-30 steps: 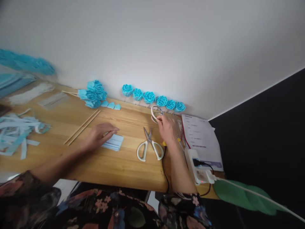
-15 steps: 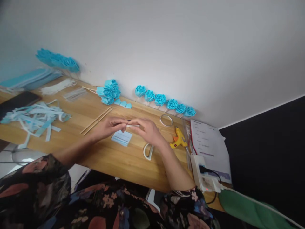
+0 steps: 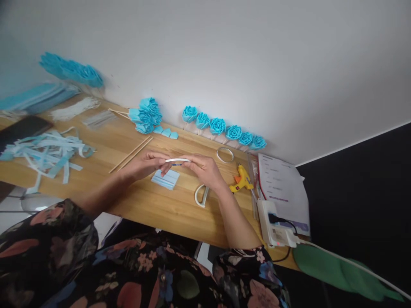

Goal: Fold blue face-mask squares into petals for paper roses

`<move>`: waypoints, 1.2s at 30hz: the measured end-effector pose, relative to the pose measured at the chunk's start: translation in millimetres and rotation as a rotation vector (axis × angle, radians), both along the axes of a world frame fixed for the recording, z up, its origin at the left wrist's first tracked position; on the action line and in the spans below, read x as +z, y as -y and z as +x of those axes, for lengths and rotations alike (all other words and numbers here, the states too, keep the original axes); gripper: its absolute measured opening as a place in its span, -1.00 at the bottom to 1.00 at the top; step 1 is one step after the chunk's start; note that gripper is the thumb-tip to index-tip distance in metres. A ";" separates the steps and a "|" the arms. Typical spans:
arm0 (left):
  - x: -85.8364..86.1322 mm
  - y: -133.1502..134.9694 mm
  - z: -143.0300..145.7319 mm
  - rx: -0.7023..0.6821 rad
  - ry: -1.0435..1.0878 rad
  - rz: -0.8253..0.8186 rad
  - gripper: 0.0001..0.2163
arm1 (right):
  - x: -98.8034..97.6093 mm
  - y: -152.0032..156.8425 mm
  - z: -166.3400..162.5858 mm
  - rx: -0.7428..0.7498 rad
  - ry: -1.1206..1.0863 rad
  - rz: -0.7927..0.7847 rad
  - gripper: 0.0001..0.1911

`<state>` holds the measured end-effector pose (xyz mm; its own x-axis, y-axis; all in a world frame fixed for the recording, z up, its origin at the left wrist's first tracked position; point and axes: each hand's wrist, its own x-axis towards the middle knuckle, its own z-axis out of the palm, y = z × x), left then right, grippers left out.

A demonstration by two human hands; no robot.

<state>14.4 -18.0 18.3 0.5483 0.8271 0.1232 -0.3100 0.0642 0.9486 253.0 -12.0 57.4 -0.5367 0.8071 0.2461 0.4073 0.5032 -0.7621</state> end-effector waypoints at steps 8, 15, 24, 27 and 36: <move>-3.3 -2.5 -2.8 0.004 -0.107 0.004 -0.78 | 9.8 1.2 -8.0 0.013 0.249 0.428 -0.69; -7.8 -6.5 2.0 0.114 0.087 -0.093 -0.76 | -8.2 46.8 40.2 -0.452 0.465 0.358 -0.64; -4.8 -4.8 7.5 0.174 0.123 -0.117 -0.68 | -53.2 107.3 48.0 -0.635 0.658 0.181 -0.53; -2.4 -3.9 7.5 0.192 0.132 -0.140 -0.67 | -58.2 109.8 42.1 -0.685 0.672 0.161 -0.50; 1.7 -2.1 4.9 0.216 0.178 -0.161 -0.65 | -57.1 103.1 37.5 -0.761 0.688 -0.013 -0.47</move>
<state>19.4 -15.9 20.0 0.3393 0.9388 0.0594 -0.4926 0.1235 0.8614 290.5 -115.2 0.3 0.0971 0.9930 0.0667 0.9660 -0.0779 -0.2464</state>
